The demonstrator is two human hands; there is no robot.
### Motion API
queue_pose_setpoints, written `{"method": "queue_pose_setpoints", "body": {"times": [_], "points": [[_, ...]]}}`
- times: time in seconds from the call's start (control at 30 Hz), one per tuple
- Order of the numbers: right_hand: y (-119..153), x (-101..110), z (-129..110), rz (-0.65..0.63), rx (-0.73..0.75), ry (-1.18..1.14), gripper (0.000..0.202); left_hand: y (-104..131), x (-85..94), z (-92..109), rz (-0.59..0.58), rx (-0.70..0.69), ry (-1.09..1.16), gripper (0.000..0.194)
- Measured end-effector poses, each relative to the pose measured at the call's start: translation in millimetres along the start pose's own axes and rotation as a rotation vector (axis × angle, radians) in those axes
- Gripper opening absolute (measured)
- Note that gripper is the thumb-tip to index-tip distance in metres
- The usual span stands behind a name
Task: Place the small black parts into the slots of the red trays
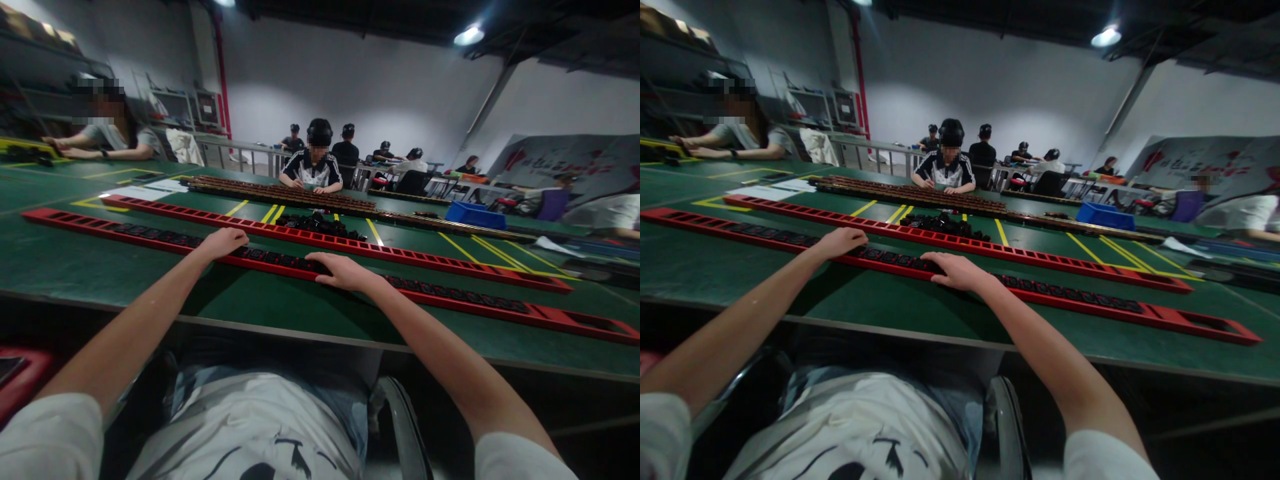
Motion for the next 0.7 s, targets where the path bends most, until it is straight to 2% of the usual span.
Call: {"method": "queue_pose_setpoints", "body": {"times": [0.17, 0.3, 0.43, 0.7], "points": [[-1, -2, 2, -0.011, 0.022, -0.017, 0.046, -1, -0.7, -1, -0.005, 0.006, 0.008, 0.041], [-1, -2, 3, 0.006, 0.013, -0.020, 0.056, -1, -0.8, -1, -0.010, 0.010, 0.000, 0.040], [-2, -2, 2, 0.002, 0.052, -0.012, 0.042, 0, 0.0, 2, -0.023, 0.013, -0.031, 0.040], [-4, -1, 3, -0.002, 0.041, -0.005, 0.040, 4, 4.1, 10, -0.015, 0.010, -0.022, 0.037]]}}
Point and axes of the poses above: each hand's wrist, its own y-axis away from the middle knuckle, its own x-axis out of the back of the hand, z = x × y, the point moved 3 cm from there along -y, towards the middle knuckle, and after that the axes turned 5 degrees about -z, right-handed, at the moved point
